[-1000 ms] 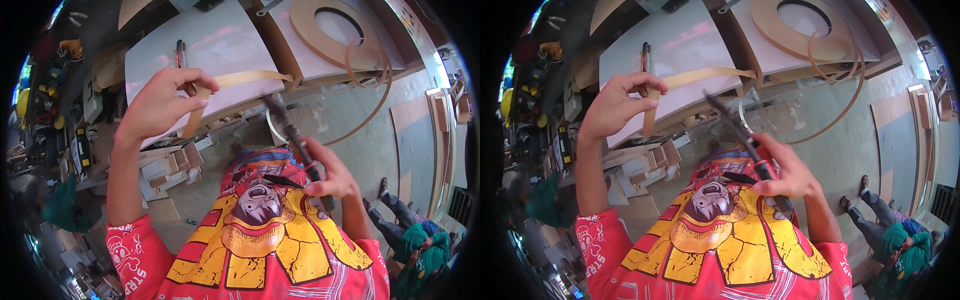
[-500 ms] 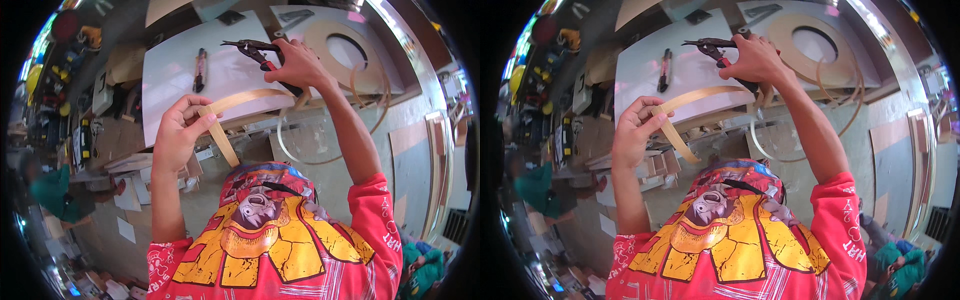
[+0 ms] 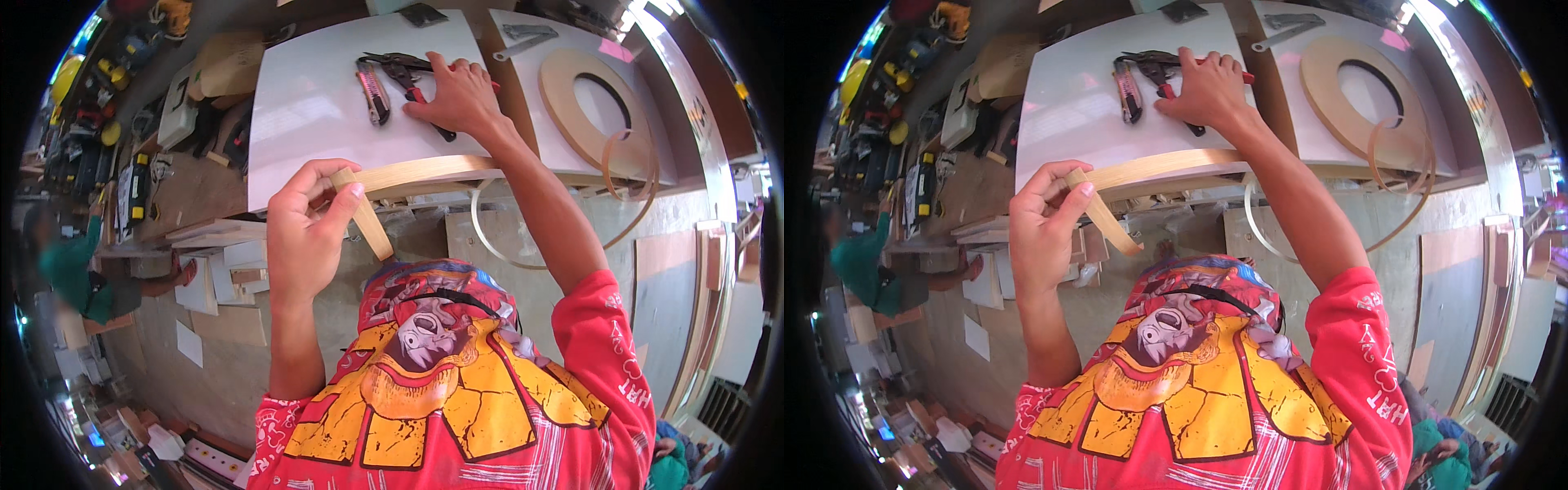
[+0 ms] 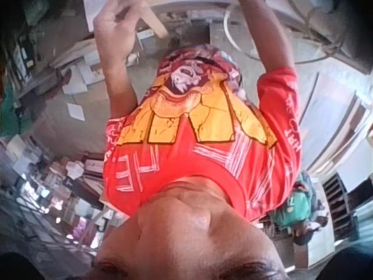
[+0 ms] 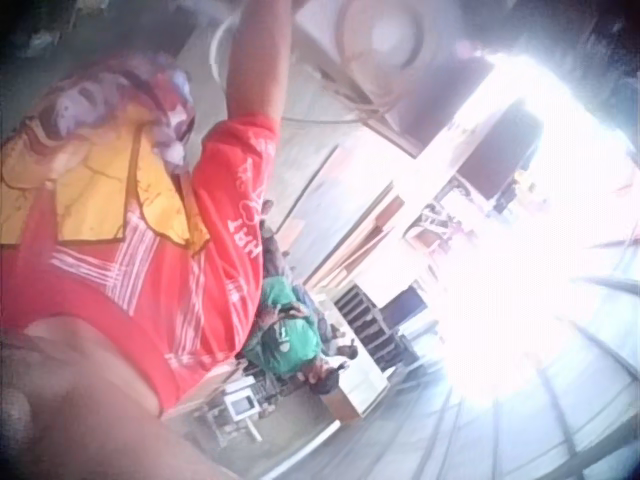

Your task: The person unrolls a strip of thin wood veneer from a roll and cuts it into several short segments using pliers. They repeatedly bend and inspect the veneer before cutting and placing the pieces on the workbench.

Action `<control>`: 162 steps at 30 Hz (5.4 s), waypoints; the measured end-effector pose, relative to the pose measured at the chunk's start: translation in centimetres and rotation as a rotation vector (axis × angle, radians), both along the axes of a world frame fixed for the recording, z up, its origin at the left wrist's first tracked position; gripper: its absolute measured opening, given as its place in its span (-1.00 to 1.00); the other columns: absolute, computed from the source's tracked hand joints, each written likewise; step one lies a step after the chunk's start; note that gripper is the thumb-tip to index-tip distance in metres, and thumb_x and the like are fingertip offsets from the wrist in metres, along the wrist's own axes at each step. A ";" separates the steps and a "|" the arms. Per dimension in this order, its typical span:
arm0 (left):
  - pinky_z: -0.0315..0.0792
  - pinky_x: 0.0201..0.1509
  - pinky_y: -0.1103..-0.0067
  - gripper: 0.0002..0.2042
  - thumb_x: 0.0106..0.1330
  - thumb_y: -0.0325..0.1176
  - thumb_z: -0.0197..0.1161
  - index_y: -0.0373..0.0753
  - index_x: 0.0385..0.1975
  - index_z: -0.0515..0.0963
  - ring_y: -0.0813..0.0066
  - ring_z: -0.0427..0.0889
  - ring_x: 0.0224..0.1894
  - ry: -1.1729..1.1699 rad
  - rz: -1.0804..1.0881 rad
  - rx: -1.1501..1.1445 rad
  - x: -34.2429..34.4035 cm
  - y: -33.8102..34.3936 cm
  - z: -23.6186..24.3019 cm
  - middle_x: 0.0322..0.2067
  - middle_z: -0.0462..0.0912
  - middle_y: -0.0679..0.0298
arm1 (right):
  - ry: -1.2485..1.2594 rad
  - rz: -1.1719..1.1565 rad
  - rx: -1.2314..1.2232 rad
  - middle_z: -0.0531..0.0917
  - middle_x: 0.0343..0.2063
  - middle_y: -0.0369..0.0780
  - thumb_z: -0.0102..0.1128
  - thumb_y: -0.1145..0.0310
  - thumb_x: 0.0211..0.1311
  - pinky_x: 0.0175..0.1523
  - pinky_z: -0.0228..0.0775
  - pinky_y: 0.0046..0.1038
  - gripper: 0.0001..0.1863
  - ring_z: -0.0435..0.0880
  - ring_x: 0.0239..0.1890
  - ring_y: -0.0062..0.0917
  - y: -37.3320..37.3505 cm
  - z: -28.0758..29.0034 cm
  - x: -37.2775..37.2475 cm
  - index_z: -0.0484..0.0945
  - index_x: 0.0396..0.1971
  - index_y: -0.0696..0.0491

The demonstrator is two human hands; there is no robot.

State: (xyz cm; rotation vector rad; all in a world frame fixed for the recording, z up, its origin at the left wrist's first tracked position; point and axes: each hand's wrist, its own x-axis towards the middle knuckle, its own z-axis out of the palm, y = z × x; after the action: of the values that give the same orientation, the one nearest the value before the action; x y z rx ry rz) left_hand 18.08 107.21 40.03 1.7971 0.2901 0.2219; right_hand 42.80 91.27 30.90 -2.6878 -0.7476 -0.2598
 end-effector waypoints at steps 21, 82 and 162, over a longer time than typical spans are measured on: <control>0.54 0.12 0.57 -0.68 0.59 -0.52 0.18 -0.44 0.27 0.45 0.51 0.70 -0.02 -0.187 -0.045 -0.096 5.1 6.2 4.2 0.00 0.69 0.14 | 1.030 0.445 0.799 0.80 -0.23 -0.23 -0.06 0.05 0.75 0.13 0.53 -0.47 -0.46 0.73 -0.09 -0.62 -22.0 1.4 -11.1 0.67 0.18 0.23; 0.41 -0.30 0.69 -0.84 0.53 -0.51 0.32 -0.26 0.03 0.59 0.62 0.69 -0.25 0.078 -0.231 -0.768 5.6 -9.7 -2.4 -0.21 0.73 0.27 | 1.085 0.422 1.432 0.82 -0.23 -0.23 0.38 0.38 0.50 -0.06 0.72 -0.50 -0.74 0.80 -0.24 -0.64 -15.8 2.6 -15.8 0.71 0.00 0.25; 0.45 0.49 0.09 -0.59 0.62 -0.55 -0.22 -0.22 0.42 0.14 -0.18 0.58 0.36 -0.388 -0.309 -0.765 7.0 -8.5 -1.2 0.35 0.46 -0.35 | 0.800 0.278 1.069 0.76 -0.32 -0.28 0.26 0.18 0.60 0.04 0.53 -0.45 -0.70 0.67 -0.12 -0.59 -9.1 0.7 -16.3 0.74 -0.07 0.14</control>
State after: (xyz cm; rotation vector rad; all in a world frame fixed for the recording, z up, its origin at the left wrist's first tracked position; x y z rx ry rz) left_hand 25.07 98.71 38.80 0.9914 -0.1711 0.1979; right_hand 26.50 82.21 31.65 -1.4451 -0.4843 0.3790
